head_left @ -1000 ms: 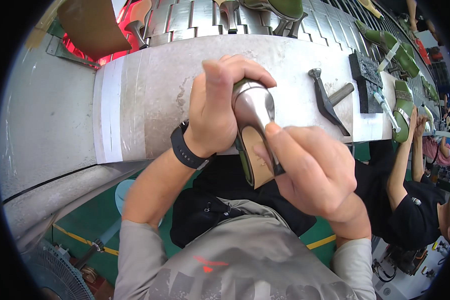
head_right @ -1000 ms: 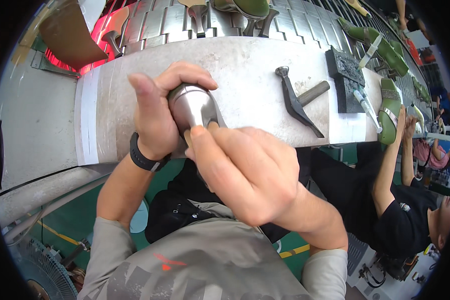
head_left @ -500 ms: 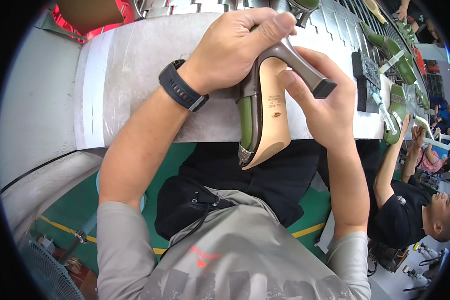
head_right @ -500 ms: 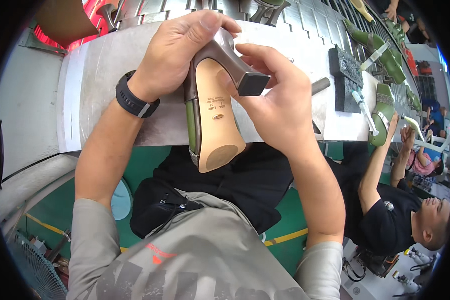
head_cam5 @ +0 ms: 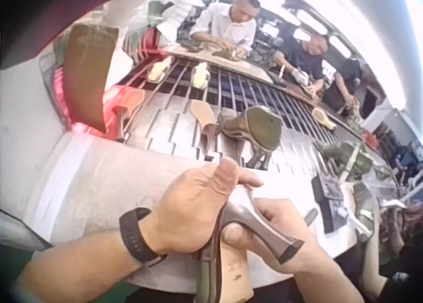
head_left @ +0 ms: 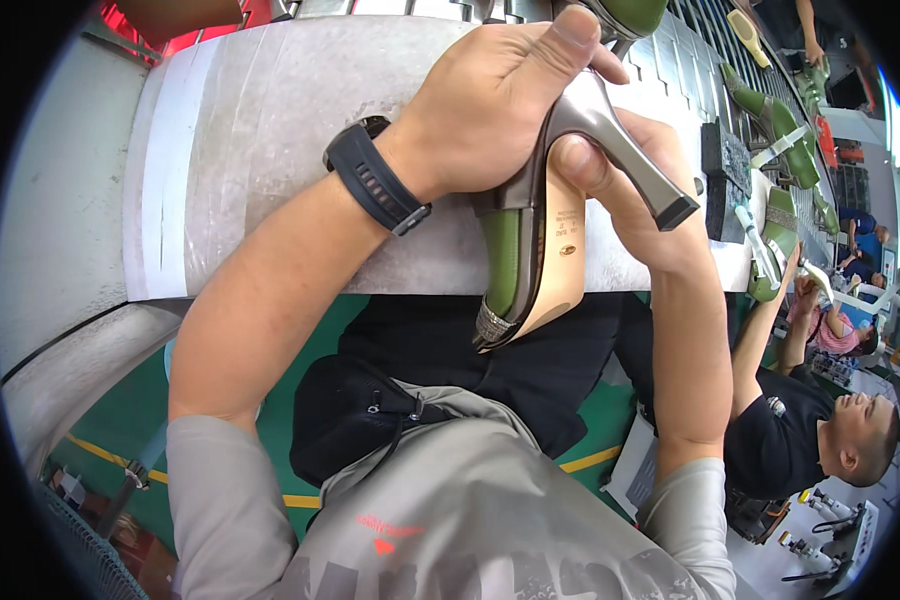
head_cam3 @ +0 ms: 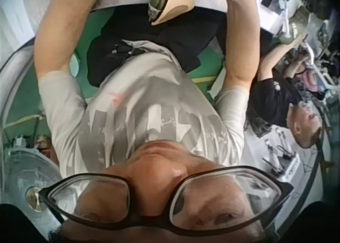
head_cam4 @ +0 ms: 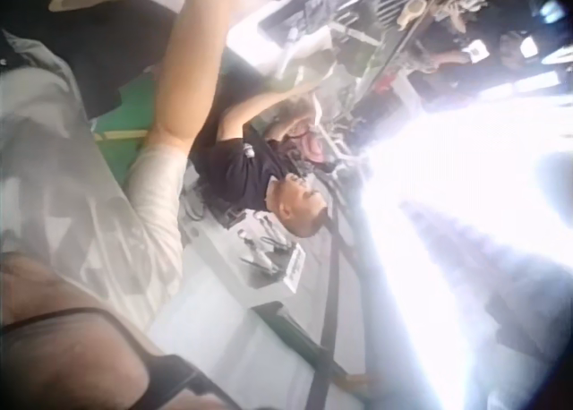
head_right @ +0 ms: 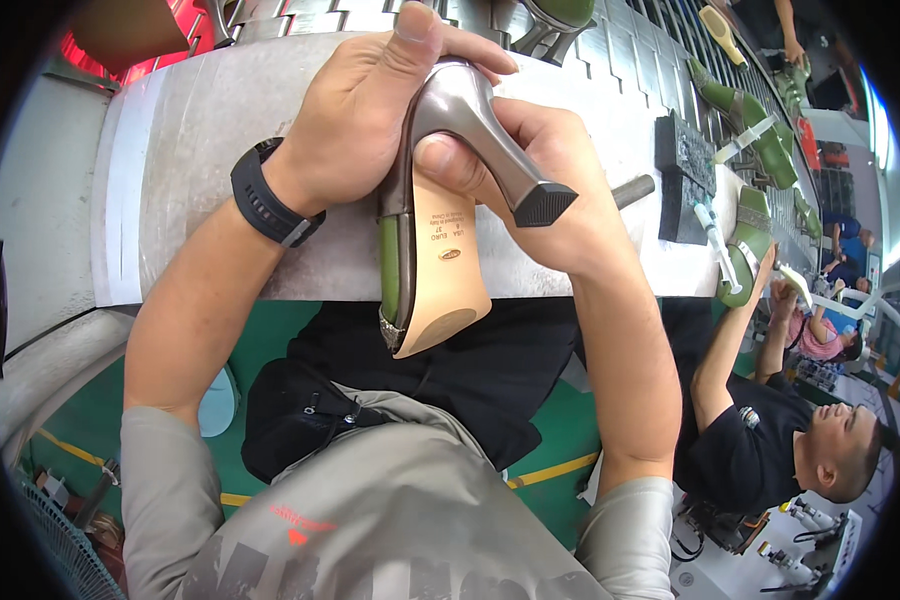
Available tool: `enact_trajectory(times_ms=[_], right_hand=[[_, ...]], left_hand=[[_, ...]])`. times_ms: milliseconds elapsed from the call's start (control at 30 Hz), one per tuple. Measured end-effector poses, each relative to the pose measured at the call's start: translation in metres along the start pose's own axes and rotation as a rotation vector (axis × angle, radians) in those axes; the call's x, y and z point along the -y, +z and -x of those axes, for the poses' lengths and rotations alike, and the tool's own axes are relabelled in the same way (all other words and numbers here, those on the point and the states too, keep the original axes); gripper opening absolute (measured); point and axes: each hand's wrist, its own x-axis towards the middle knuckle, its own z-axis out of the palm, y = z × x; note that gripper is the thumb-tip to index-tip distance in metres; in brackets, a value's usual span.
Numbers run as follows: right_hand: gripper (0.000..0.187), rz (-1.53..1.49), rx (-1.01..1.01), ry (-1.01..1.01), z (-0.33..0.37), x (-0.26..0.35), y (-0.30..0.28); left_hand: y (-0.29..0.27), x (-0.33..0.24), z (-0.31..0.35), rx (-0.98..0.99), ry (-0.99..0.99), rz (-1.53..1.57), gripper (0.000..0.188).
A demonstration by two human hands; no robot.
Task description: The person hammers the edge of a high-heeled shoe with a tool, then picks up a sole component from the conveyor and presses it onto the bottom of the shoe before hammering the edges again.
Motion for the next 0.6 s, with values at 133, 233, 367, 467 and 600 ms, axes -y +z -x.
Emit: enact_trajectory(times_ms=[133, 233, 367, 467, 600], right_hand=[[0.036, 0.015, -0.159, -0.069, 0.007, 0.012, 0.016], [0.028, -0.051, -0.230, -0.097, 0.010, 0.012, 0.022], [0.028, -0.134, -0.160, -0.025, 0.011, 0.008, 0.008], [0.032, -0.038, -0.098, 0.069, 0.026, -0.001, -0.010], [0.036, -0.070, 0.008, 0.140, 0.030, 0.007, -0.010]], left_hand=[[0.000, 0.006, -0.003, 0.000, 0.107, -0.091, 0.067], [0.008, -0.003, -0.004, -0.057, -0.036, 0.018, 0.065], [0.002, 0.017, -0.006, -0.074, -0.007, 0.051, 0.058], [0.015, 0.001, 0.001, -0.090, 0.101, -0.050, 0.055], [0.013, 0.013, -0.001, -0.152, 0.225, -0.214, 0.054]])
